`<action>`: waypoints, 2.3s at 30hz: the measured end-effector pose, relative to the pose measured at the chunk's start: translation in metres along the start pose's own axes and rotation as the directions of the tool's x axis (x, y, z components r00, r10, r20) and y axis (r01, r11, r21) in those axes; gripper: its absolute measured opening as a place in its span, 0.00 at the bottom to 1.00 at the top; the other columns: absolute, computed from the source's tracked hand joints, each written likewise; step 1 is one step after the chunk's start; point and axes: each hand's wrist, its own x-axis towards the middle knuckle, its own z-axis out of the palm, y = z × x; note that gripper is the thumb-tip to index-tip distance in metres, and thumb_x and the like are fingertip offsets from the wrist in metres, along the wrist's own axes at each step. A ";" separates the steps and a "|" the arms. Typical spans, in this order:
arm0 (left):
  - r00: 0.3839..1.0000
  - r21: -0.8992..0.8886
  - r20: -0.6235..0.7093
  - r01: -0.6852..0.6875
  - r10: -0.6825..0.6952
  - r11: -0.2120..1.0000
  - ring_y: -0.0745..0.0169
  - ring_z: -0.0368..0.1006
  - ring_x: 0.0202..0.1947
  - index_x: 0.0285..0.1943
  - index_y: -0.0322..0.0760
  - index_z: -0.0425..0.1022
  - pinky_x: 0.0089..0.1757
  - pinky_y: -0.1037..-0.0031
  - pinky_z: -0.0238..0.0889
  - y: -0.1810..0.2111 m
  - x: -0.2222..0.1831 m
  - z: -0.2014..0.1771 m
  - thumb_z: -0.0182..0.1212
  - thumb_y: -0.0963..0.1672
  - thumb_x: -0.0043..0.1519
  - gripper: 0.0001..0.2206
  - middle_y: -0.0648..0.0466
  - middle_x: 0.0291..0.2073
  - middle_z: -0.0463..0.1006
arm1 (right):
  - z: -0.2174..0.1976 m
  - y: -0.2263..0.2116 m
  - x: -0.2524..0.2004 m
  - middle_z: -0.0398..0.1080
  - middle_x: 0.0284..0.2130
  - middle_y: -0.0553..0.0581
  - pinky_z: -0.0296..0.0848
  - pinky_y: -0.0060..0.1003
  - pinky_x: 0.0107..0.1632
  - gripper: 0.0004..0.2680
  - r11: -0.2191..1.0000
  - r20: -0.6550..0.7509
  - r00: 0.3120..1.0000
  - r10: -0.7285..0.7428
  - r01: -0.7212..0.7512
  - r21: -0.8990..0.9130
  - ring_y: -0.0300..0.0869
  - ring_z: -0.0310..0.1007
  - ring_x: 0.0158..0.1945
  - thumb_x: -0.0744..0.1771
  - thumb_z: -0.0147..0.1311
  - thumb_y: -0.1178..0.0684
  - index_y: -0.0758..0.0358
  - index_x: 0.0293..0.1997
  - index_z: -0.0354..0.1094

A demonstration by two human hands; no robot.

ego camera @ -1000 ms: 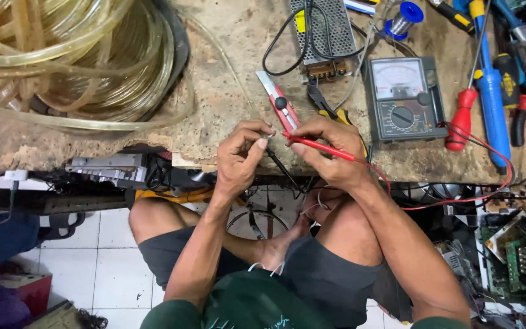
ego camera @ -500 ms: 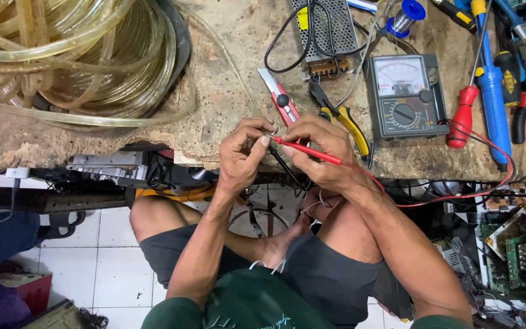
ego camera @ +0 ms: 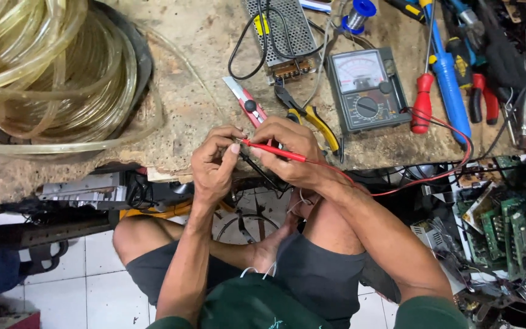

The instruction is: Testing an electronic component with a multimeter and then stripping and preparing a wire using a utility knife and pliers at a repair bench.

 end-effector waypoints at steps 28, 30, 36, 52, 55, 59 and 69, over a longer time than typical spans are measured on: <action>0.999 -0.068 -0.038 0.007 -0.010 0.998 0.41 0.76 0.46 0.31 0.27 0.72 0.51 0.55 0.68 -0.006 -0.005 -0.001 0.59 0.37 0.66 0.09 0.38 0.39 0.80 | -0.002 -0.007 0.002 0.75 0.31 0.61 0.72 0.39 0.33 0.02 0.995 0.024 0.999 -0.036 0.038 -0.096 0.47 0.72 0.29 0.66 0.61 0.60 0.67 0.40 0.75; 0.999 -0.054 -0.037 -0.005 0.003 0.999 0.40 0.76 0.45 0.30 0.26 0.71 0.51 0.54 0.68 -0.005 -0.002 -0.001 0.59 0.38 0.66 0.10 0.37 0.38 0.80 | -0.003 -0.008 0.004 0.74 0.30 0.62 0.72 0.40 0.31 0.02 0.995 0.048 0.996 -0.069 0.073 -0.073 0.50 0.71 0.28 0.66 0.60 0.61 0.67 0.39 0.75; 1.000 -0.053 -0.021 -0.012 0.011 0.998 0.42 0.76 0.44 0.30 0.27 0.72 0.50 0.54 0.69 -0.002 -0.001 0.000 0.58 0.38 0.67 0.10 0.38 0.37 0.80 | -0.001 -0.004 0.000 0.74 0.31 0.62 0.72 0.42 0.32 0.01 0.991 0.023 0.994 -0.103 0.104 -0.083 0.53 0.72 0.28 0.66 0.60 0.61 0.67 0.39 0.74; 1.000 -0.042 -0.022 -0.008 0.008 0.999 0.40 0.76 0.46 0.30 0.28 0.72 0.50 0.55 0.67 -0.006 -0.003 0.001 0.58 0.38 0.67 0.10 0.38 0.38 0.80 | -0.002 -0.006 -0.001 0.74 0.30 0.61 0.71 0.42 0.31 0.01 0.992 0.026 0.996 -0.086 0.088 -0.090 0.53 0.71 0.26 0.66 0.59 0.62 0.67 0.38 0.73; 1.000 -0.058 -0.023 0.000 -0.002 0.998 0.40 0.76 0.46 0.30 0.28 0.72 0.51 0.55 0.67 -0.006 -0.004 0.001 0.58 0.38 0.66 0.10 0.38 0.38 0.80 | -0.002 -0.006 -0.001 0.75 0.32 0.62 0.71 0.42 0.32 0.02 0.990 0.011 0.993 -0.118 0.119 -0.079 0.52 0.71 0.28 0.67 0.58 0.61 0.67 0.40 0.74; 1.000 -0.067 -0.024 0.006 -0.007 0.998 0.41 0.75 0.46 0.31 0.27 0.72 0.51 0.55 0.67 -0.003 -0.003 0.001 0.58 0.38 0.67 0.10 0.38 0.38 0.80 | -0.002 -0.009 0.000 0.74 0.31 0.62 0.72 0.42 0.32 0.02 0.988 0.018 0.991 -0.131 0.132 -0.086 0.52 0.71 0.28 0.66 0.59 0.61 0.67 0.40 0.74; 1.000 -0.042 -0.025 0.000 -0.001 0.999 0.40 0.76 0.46 0.30 0.27 0.72 0.51 0.55 0.67 -0.003 -0.003 0.001 0.58 0.38 0.66 0.10 0.38 0.38 0.80 | -0.001 -0.005 0.000 0.74 0.31 0.63 0.73 0.43 0.33 0.01 0.985 0.047 0.991 -0.123 0.128 -0.120 0.56 0.72 0.29 0.66 0.59 0.62 0.67 0.39 0.73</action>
